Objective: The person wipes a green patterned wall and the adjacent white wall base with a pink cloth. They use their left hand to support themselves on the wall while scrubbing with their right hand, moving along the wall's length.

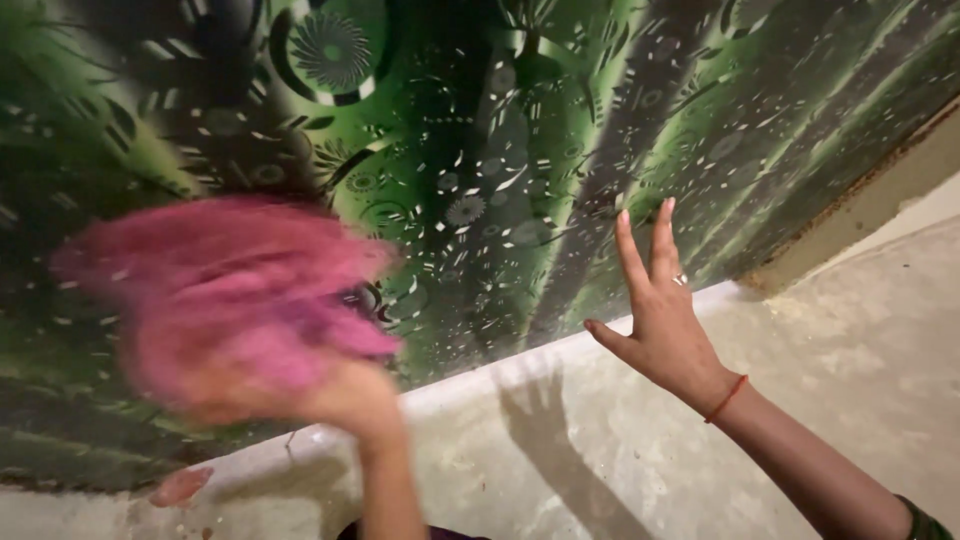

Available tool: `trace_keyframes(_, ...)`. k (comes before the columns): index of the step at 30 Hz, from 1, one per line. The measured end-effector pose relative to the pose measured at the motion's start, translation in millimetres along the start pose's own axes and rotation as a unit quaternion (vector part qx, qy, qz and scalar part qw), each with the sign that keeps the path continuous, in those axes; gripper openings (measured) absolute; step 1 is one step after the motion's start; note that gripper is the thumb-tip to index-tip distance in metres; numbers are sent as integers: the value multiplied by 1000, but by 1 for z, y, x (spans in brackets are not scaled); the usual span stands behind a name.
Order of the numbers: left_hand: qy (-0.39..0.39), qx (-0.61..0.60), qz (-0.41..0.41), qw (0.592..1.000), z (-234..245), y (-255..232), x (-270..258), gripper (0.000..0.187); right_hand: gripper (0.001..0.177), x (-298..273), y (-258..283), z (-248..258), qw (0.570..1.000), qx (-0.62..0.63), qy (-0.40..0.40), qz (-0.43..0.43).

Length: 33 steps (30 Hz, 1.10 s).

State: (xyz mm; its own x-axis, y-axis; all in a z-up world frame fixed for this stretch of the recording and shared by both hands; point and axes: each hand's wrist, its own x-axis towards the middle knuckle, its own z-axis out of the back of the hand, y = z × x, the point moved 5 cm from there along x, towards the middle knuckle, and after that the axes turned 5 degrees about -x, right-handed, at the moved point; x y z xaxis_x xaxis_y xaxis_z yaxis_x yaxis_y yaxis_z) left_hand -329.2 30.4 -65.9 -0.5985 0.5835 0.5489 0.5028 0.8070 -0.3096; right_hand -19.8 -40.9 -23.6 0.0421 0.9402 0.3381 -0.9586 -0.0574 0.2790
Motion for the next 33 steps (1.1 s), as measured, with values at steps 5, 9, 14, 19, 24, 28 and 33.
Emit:
trace_keyframes(5,31,562,-128,816,61,-10,5,68,127,-2,0,-12,1000,-4,-16,22)
trace_keyframes(9,63,320,-72,943,-24,21,-74,71,129,-4,4,-16,1000,8,-18,15)
trace_keyframes(14,142,525,-66,837,-58,23,-68,43,126,-7,-2,-9,1000,4,5,2)
trace_keyframes(19,-59,188,-15,980,33,7,-26,72,124,-10,-14,-10,1000,17,11,2)
trace_keyframes(24,17,562,-165,810,29,-29,-4,85,123,-9,3,-15,996,78,-33,-3)
trace_keyframes(28,164,586,-213,765,-47,2,-54,69,117,-4,27,12,997,3,-68,40)
trace_keyframes(33,334,668,-251,616,-117,-14,-56,60,108,34,59,104,982,-73,-130,116)
